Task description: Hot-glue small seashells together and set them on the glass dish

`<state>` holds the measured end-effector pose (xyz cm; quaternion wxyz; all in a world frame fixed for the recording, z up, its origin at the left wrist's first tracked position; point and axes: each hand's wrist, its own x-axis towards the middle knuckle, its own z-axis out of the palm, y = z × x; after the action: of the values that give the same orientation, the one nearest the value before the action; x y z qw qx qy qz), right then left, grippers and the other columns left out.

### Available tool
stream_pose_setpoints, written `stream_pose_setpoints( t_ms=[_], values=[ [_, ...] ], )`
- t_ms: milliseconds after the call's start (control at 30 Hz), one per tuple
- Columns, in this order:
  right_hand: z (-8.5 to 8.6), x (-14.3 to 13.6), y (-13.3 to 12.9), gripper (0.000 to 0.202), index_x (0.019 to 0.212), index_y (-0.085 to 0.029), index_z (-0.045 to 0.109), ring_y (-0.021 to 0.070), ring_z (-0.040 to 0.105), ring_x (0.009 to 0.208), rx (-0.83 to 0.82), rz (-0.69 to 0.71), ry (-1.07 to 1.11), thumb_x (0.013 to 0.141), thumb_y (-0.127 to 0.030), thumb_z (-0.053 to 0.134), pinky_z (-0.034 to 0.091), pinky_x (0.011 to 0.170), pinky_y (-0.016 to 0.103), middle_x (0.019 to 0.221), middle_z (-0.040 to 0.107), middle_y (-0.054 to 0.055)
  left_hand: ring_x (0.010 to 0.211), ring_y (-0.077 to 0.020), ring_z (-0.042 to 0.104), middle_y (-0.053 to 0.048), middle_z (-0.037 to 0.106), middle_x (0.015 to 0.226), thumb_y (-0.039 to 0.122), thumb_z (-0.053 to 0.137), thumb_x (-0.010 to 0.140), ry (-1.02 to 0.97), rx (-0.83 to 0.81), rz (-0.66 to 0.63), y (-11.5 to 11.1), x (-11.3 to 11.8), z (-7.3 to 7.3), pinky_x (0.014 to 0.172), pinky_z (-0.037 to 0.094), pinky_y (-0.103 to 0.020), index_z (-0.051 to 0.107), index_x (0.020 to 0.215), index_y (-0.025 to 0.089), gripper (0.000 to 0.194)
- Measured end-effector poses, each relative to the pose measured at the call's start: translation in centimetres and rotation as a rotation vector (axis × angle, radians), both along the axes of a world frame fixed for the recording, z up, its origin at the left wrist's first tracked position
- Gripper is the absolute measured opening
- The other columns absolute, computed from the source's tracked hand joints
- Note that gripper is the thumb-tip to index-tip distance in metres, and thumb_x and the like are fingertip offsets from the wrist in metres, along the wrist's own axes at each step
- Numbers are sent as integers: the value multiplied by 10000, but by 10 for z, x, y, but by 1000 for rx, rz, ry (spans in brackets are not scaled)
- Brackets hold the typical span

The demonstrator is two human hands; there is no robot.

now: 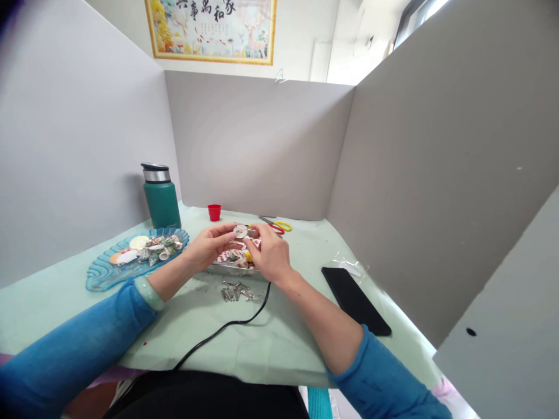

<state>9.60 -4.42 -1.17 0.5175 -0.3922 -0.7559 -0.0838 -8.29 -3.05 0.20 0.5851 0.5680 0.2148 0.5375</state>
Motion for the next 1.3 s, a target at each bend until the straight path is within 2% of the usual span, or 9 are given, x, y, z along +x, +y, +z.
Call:
stream_pose_setpoints(
  t_ms=[200, 467, 767, 1033, 1300],
  values=[
    [1, 0, -2, 275, 1135, -191, 577, 156, 623, 737, -24, 74, -48, 880, -282, 531, 472, 683, 272, 1008, 661, 71, 958, -227, 649, -107, 705, 1050, 252, 734, 721, 50, 76, -38, 0, 0, -1, 863, 509, -369, 718, 1035, 157, 328],
    [1, 0, -5, 298, 1133, -167, 587, 172, 634, 809, 29, 113, -102, 891, -333, 530, 486, 734, 291, 1054, 664, 89, 970, -256, 648, -121, 716, 1007, 282, 742, 711, 82, 95, 6, -1, 1, -1, 864, 507, -391, 724, 1018, 146, 336],
    [1, 0, -5, 297, 1146, -160, 593, 175, 637, 787, 10, 89, -103, 892, -294, 519, 484, 705, 291, 1019, 676, 91, 825, -178, 637, -68, 682, 968, 271, 739, 710, 110, 127, 14, 3, -3, -4, 737, 551, -335, 689, 1061, 185, 365],
    [1, -2, -4, 302, 1164, -188, 591, 153, 618, 698, -91, 185, -86, 909, -320, 499, 478, 708, 299, 987, 678, 67, 751, -146, 627, -59, 675, 940, 263, 748, 701, 113, 100, 28, 5, -2, -6, 667, 541, -288, 702, 980, 169, 298],
    [2, -1, -5, 305, 1181, -204, 592, 158, 623, 765, -140, 222, -97, 907, -295, 494, 464, 712, 281, 977, 676, 52, 735, -151, 631, -58, 680, 878, 264, 770, 676, 99, 75, 15, 3, -2, -5, 662, 525, -289, 692, 928, 145, 289]
  ],
)
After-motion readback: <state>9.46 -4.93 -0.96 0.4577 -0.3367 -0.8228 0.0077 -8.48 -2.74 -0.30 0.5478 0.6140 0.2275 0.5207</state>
